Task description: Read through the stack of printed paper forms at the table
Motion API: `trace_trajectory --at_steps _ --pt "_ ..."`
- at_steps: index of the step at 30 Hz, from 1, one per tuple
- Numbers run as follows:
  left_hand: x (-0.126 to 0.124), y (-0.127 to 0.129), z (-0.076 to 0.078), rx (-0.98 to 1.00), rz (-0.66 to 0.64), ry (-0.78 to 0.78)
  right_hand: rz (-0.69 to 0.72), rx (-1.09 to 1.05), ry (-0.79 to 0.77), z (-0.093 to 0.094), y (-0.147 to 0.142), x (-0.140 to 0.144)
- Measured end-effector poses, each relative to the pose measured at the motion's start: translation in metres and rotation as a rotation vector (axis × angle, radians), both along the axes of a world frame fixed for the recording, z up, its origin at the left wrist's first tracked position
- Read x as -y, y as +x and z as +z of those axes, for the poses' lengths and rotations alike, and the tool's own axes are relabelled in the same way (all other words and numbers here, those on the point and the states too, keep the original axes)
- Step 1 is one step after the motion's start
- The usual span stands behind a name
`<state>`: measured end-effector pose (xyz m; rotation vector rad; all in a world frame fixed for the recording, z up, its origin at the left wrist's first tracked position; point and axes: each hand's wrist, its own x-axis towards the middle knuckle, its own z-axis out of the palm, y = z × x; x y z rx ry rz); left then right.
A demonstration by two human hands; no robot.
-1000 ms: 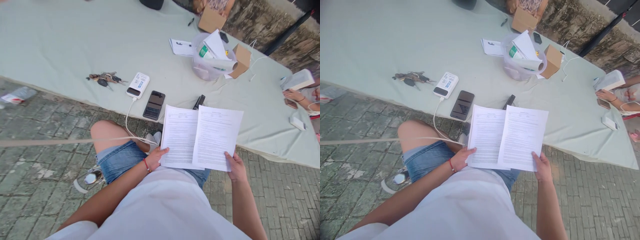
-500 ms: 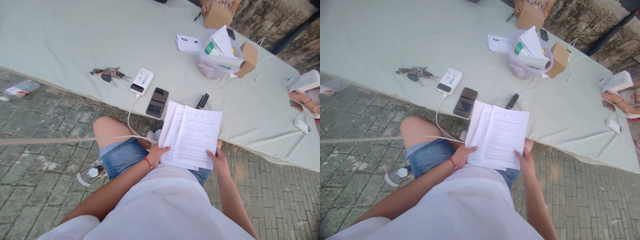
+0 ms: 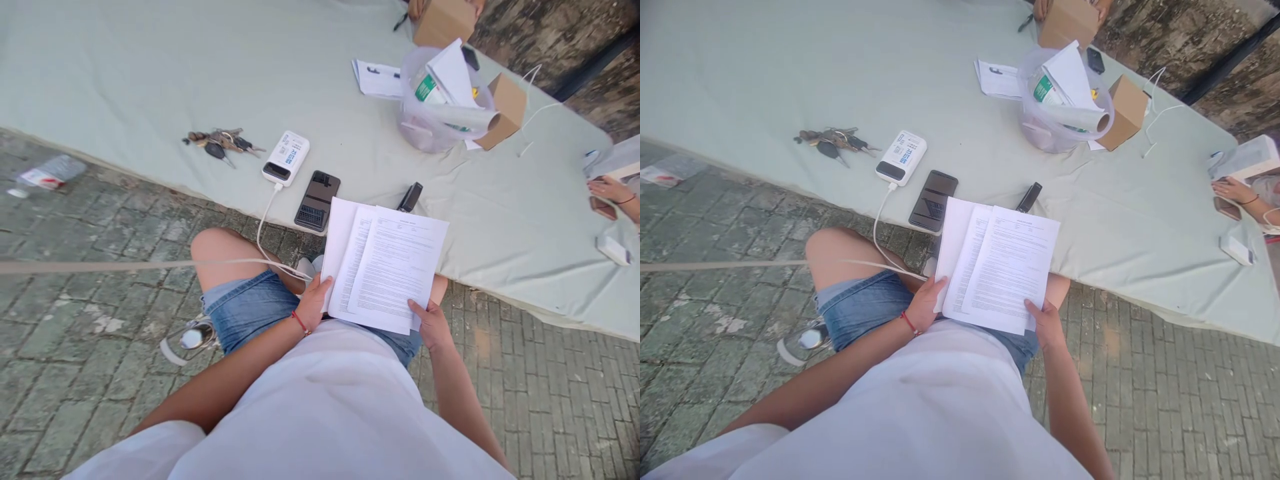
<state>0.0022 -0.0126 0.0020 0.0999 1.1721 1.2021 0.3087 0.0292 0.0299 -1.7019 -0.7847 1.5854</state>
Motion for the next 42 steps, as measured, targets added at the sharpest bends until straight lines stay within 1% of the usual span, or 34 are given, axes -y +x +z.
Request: trace_trajectory --at_steps 2,5,9,12,14,18,20,23,26,30,32,35,42 --pt "0.001 -0.001 -0.001 -0.176 0.001 0.043 -0.021 -0.001 -0.002 0.003 0.005 -0.003" --pt "0.002 -0.004 -0.001 -0.408 -0.045 0.122 -0.063 -0.009 0.001 0.007 0.012 -0.006" --pt "0.003 -0.01 0.004 -0.63 -0.107 0.212 -0.108 -0.008 -0.019 0.006 0.016 -0.007" --pt "0.003 -0.012 0.007 -0.707 -0.191 0.202 -0.116 -0.022 -0.025 0.005 0.015 -0.008" --pt "0.002 -0.011 0.008 -0.667 -0.229 0.185 -0.092 -0.031 -0.008 0.003 0.012 -0.007" --pt "0.0 -0.005 0.008 -0.446 -0.216 0.174 -0.013 -0.029 0.022 0.001 0.007 -0.007" --pt "0.0 -0.005 0.005 -0.446 -0.22 0.126 0.007 -0.012 0.028 0.0 0.005 -0.008" --pt "0.001 -0.006 0.0 -0.541 -0.224 0.027 0.03 0.009 0.014 0.0 0.002 -0.01" --pt "0.003 -0.007 -0.004 -0.48 -0.198 -0.022 0.049 0.002 0.013 0.001 0.002 -0.011" --pt "0.002 -0.004 0.001 -0.336 -0.126 -0.004 0.077 0.013 -0.039 0.002 0.004 -0.009" --pt "0.0 -0.003 0.005 -0.304 -0.097 0.008 0.097 0.026 -0.078 0.0 0.005 -0.007" --pt "-0.001 -0.001 0.008 -0.259 -0.065 0.026 0.116 0.022 -0.086 -0.004 0.005 -0.004" --pt "0.0 -0.001 0.004 -0.117 -0.072 0.013 0.131 -0.02 -0.064 -0.008 0.005 -0.004"
